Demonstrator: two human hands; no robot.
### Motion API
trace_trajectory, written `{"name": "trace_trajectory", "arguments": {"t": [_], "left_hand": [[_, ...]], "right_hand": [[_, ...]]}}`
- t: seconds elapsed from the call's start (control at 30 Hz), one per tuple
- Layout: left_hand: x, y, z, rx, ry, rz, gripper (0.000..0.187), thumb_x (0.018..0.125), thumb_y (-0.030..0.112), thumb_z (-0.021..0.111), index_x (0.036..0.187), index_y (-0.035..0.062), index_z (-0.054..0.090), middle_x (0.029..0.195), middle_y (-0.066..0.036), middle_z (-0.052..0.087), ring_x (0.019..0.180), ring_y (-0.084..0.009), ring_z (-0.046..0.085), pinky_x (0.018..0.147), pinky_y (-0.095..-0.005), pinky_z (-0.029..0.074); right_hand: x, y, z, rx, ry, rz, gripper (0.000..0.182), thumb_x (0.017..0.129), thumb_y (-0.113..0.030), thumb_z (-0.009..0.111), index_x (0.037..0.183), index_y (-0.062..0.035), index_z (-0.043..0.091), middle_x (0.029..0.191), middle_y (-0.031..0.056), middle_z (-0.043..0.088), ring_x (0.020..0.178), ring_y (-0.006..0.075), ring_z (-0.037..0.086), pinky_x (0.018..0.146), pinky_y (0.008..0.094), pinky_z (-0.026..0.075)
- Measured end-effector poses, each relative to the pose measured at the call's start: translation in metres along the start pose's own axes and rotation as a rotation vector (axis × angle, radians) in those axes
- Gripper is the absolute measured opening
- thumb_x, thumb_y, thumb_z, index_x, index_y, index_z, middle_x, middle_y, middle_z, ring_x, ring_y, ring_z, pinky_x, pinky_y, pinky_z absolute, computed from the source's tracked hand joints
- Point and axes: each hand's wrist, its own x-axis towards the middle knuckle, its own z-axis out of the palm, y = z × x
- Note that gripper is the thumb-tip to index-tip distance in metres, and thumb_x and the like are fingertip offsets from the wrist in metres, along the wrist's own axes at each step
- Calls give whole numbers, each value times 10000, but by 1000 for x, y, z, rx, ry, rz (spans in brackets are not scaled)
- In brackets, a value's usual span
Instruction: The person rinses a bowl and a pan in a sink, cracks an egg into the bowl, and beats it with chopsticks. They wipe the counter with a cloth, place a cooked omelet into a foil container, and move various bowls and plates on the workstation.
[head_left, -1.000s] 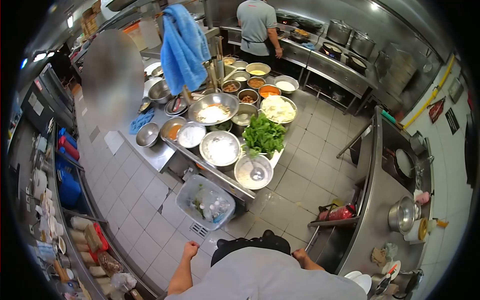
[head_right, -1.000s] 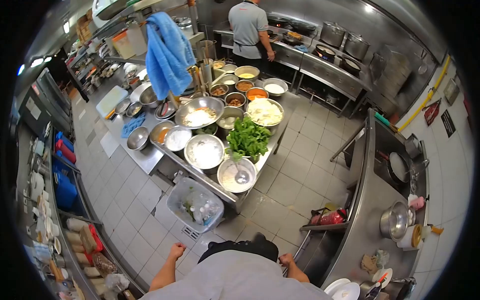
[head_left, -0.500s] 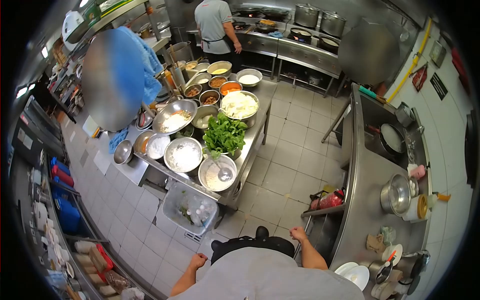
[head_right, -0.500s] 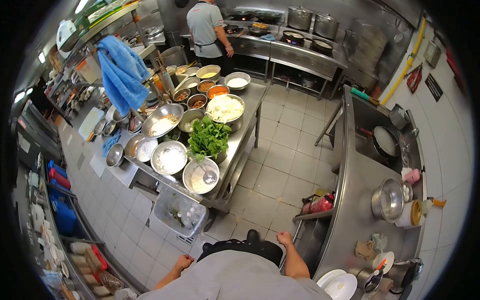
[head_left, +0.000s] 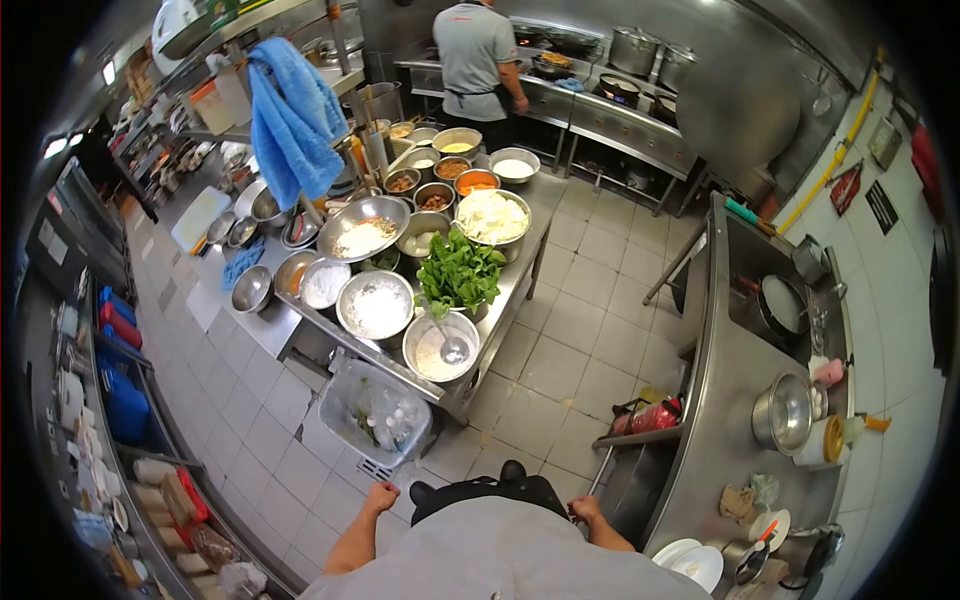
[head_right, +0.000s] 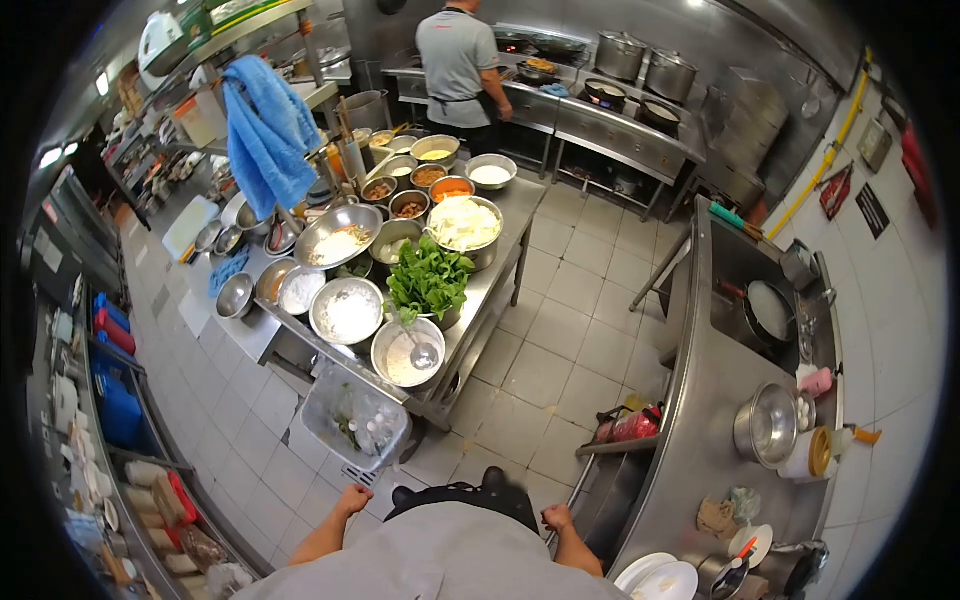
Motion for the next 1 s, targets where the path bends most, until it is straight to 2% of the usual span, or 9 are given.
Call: {"name": "trace_trajectory", "arguments": {"t": [0.03,0.13,0.27,0.33,0.5,0.63,0.73,0.83,1.0], "left_hand": [[1,-1,2,23,8,14,181,744,191,685,787,16,699,717,-136,680,683,-229,643,655,-366,510],[-10,8,4,59,26,28,200,742,201,668,796,12,702,756,-184,685,729,-276,669,697,-390,521],[-11,-3,9,4,58,13,199,742,210,650,787,23,699,760,-186,681,732,-289,668,696,-390,521],[-15,-12,14,-48,109,-23,198,744,215,653,780,25,694,760,-181,682,734,-293,668,694,-390,520],[-69,-3,-4,-216,190,-79,126,763,136,648,763,18,691,679,-111,661,663,-183,634,617,-352,504],[-93,-66,12,-294,245,-159,141,754,156,658,792,28,704,722,-128,686,703,-209,654,667,-359,518],[-106,-140,28,-318,219,-246,150,739,168,674,810,47,729,790,-144,712,765,-236,682,718,-362,528],[-127,-193,18,-386,170,-443,131,717,142,686,789,48,744,791,-161,715,769,-249,687,733,-362,530],[-130,-298,-11,-529,267,-471,93,716,113,690,733,26,720,716,-132,694,690,-224,651,660,-366,515]], "right_hand": [[0,0,0,50,7,-13,145,850,-114,614,858,5,697,735,97,676,631,210,662,518,330,539],[-1,-7,-3,68,3,-8,138,856,-107,609,879,-6,700,765,94,681,661,203,670,511,323,532],[3,-27,-11,-28,-38,7,202,887,-64,529,989,8,688,865,126,699,803,252,679,643,372,555],[7,-35,-13,-76,-79,-37,199,893,-81,538,997,7,682,825,120,686,739,232,668,584,344,533],[38,-73,-21,-279,-167,-89,159,871,-77,553,881,19,680,734,107,647,584,181,599,460,315,466],[57,-125,-17,-539,-71,-275,174,844,-132,610,820,13,702,682,104,658,523,182,598,459,328,488],[46,-174,14,-441,-32,-354,195,837,-163,630,874,18,694,720,98,670,586,181,626,491,322,509],[4,-208,74,-382,-43,-407,200,837,-162,627,890,19,690,720,95,661,595,170,618,517,302,508],[-56,-222,197,-517,-122,-433,196,827,-160,623,887,13,692,714,90,655,588,157,595,519,286,492]]}}
